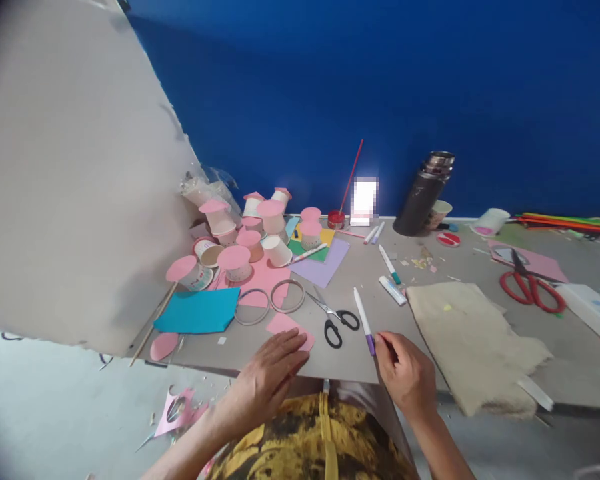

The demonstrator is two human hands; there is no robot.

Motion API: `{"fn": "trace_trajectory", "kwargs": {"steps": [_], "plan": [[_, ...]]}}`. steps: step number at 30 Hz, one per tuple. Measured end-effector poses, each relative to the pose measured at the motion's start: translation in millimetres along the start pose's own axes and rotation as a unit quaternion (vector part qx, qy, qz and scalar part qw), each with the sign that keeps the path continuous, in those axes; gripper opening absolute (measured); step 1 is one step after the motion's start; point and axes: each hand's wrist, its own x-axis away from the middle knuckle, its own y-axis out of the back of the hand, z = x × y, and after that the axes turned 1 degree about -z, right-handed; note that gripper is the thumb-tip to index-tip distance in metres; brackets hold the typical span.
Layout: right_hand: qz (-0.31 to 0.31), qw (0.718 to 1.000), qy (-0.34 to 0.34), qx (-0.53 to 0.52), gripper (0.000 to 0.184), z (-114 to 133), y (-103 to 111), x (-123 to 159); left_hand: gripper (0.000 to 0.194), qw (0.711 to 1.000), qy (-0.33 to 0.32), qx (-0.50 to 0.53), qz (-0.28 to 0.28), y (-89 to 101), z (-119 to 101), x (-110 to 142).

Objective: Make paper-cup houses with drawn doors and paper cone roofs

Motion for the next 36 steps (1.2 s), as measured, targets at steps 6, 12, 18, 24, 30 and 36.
{"fn": "trace_trajectory", "kwargs": {"steps": [6, 12, 18, 24, 30, 36], "plan": [[-0.013, 1.000, -0.029, 0.004, 0.034, -2.4, -3.5, 2.5, 0.038, 0.996, 0.014, 0.048, -0.068, -10.6, -0.7, 7.8], [-0.008, 1.000, -0.023, 0.000, 0.034, -3.7, -3.1, 2.6, 0.027, 0.909, 0.258, 0.291, -0.153, 3.6, -10.6, 23.9], [-0.013, 0.999, -0.032, 0.006, 0.033, -4.2, -1.4, 2.3, 0.037, 0.642, 0.410, 0.615, -0.203, 38.1, -8.8, 25.1], [-0.016, 1.000, -0.014, 0.005, 0.033, -4.6, -1.2, 2.8, 0.022, 0.586, 0.404, 0.677, -0.185, 56.1, 1.2, 34.8], [-0.021, 1.000, 0.001, -0.002, 0.034, -5.7, -2.4, 3.3, 0.043, 0.790, 0.545, 0.277, 0.040, 102.2, 39.2, 150.8], [-0.016, 1.000, -0.003, 0.004, 0.036, -8.2, -7.2, 5.2, 0.036, 0.867, 0.485, 0.113, -0.015, 108.1, 21.8, 153.6]]}}
